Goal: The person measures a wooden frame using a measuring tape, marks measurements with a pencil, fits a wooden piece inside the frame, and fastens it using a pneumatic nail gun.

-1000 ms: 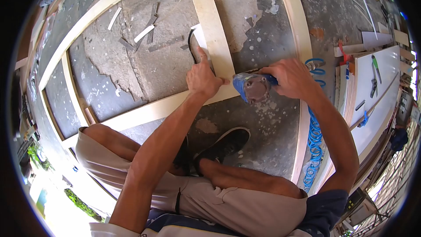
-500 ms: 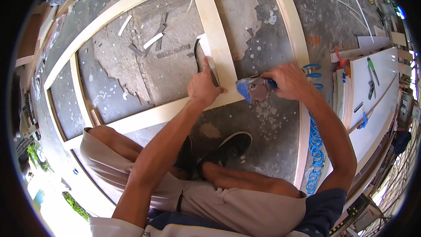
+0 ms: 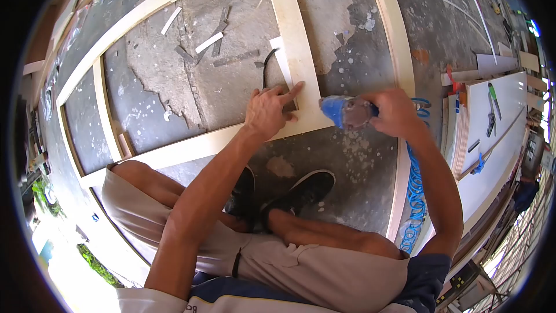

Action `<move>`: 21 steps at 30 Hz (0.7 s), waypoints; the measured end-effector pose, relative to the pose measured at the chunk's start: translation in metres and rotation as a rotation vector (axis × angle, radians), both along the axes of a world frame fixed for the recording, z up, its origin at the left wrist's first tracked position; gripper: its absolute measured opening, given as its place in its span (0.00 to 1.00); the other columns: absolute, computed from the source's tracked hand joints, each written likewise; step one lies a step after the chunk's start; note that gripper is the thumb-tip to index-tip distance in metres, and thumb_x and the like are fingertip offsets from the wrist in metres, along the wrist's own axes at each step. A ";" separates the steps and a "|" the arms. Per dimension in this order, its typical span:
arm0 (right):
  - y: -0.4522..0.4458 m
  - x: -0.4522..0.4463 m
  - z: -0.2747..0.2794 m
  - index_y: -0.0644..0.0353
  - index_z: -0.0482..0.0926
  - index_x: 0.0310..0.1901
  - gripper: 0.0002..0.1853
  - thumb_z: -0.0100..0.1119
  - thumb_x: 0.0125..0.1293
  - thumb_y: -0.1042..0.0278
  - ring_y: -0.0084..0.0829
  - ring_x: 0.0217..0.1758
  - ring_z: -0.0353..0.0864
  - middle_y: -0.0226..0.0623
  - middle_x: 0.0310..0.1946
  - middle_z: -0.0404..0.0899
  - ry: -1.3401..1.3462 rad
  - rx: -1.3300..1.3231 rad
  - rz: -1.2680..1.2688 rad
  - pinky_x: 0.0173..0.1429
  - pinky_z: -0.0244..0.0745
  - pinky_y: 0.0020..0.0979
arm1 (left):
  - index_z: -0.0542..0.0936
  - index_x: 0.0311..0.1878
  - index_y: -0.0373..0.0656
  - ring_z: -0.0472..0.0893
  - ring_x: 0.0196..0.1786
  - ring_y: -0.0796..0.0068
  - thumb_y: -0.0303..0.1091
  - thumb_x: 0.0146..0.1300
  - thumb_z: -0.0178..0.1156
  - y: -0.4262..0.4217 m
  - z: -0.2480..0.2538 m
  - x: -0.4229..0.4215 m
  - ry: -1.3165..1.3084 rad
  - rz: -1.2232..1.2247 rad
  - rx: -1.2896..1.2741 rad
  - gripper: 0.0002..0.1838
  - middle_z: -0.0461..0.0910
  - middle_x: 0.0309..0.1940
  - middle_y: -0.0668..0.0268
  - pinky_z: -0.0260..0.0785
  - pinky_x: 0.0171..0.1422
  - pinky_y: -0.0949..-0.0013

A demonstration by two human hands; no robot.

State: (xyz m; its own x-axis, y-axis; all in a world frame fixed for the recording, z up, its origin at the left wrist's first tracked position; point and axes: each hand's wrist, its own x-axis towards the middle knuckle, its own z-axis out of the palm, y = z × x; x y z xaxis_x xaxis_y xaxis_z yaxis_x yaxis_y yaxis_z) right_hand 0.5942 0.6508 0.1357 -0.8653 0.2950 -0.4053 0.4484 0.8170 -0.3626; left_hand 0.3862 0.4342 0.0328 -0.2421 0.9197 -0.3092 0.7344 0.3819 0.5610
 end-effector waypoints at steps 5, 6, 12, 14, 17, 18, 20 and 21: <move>-0.022 -0.024 0.004 0.53 0.86 0.51 0.27 0.69 0.42 0.74 0.49 0.46 0.84 0.46 0.40 0.86 -0.004 -0.068 0.053 0.52 0.77 0.45 | 0.67 0.75 0.73 0.81 0.51 0.66 0.47 0.54 0.73 0.003 0.003 -0.005 -0.034 -0.029 -0.071 0.43 0.81 0.42 0.68 0.64 0.61 0.53; -0.024 -0.025 0.003 0.54 0.85 0.52 0.27 0.69 0.43 0.74 0.49 0.46 0.84 0.45 0.41 0.86 -0.021 -0.055 0.071 0.52 0.77 0.45 | 0.67 0.75 0.73 0.81 0.51 0.67 0.47 0.54 0.73 0.003 0.004 -0.006 -0.031 -0.030 -0.085 0.43 0.81 0.42 0.68 0.64 0.61 0.53; -0.029 -0.034 0.003 0.55 0.85 0.52 0.27 0.71 0.45 0.74 0.47 0.47 0.84 0.43 0.43 0.87 -0.081 -0.005 0.103 0.53 0.77 0.45 | 0.66 0.75 0.74 0.81 0.52 0.67 0.47 0.54 0.73 0.002 0.002 -0.004 -0.017 -0.024 -0.087 0.43 0.81 0.42 0.68 0.63 0.62 0.52; -0.029 -0.035 0.003 0.55 0.85 0.52 0.27 0.71 0.45 0.74 0.47 0.47 0.84 0.42 0.43 0.87 -0.089 -0.002 0.107 0.53 0.77 0.45 | 0.67 0.75 0.74 0.81 0.52 0.68 0.47 0.55 0.73 0.003 0.004 -0.004 -0.014 -0.018 -0.082 0.43 0.82 0.42 0.68 0.63 0.61 0.52; -0.029 -0.037 0.004 0.56 0.85 0.52 0.26 0.71 0.45 0.74 0.47 0.47 0.84 0.42 0.43 0.87 -0.106 -0.001 0.113 0.53 0.77 0.45 | 0.67 0.75 0.74 0.81 0.52 0.68 0.46 0.55 0.73 0.003 0.005 -0.005 -0.044 -0.017 -0.107 0.42 0.82 0.42 0.69 0.63 0.61 0.52; -0.029 -0.037 0.004 0.56 0.85 0.52 0.26 0.71 0.45 0.74 0.47 0.47 0.84 0.42 0.43 0.87 -0.105 0.001 0.114 0.53 0.78 0.45 | 0.67 0.75 0.74 0.81 0.52 0.68 0.46 0.55 0.73 0.003 0.004 -0.005 -0.042 -0.018 -0.105 0.42 0.82 0.42 0.69 0.63 0.60 0.52; -0.029 -0.038 0.004 0.56 0.85 0.52 0.26 0.71 0.45 0.74 0.47 0.48 0.84 0.42 0.43 0.87 -0.105 0.003 0.113 0.53 0.78 0.45 | 0.67 0.74 0.74 0.81 0.52 0.68 0.46 0.55 0.73 0.003 0.003 -0.004 -0.041 -0.020 -0.102 0.42 0.82 0.42 0.69 0.63 0.60 0.52; -0.029 -0.039 0.005 0.57 0.85 0.52 0.26 0.71 0.45 0.74 0.47 0.48 0.84 0.43 0.43 0.87 -0.116 -0.004 0.113 0.54 0.78 0.45 | 0.67 0.74 0.74 0.81 0.52 0.67 0.46 0.55 0.73 0.003 0.003 -0.004 -0.044 -0.013 -0.092 0.42 0.82 0.41 0.68 0.63 0.60 0.52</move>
State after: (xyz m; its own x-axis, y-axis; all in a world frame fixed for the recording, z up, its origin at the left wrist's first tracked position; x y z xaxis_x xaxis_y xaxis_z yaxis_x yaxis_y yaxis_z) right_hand 0.5553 0.6214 0.1406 -0.8404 0.1964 -0.5052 0.3924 0.8634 -0.3171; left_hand 0.3820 0.4371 0.0357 -0.2144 0.8900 -0.4025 0.7154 0.4236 0.5556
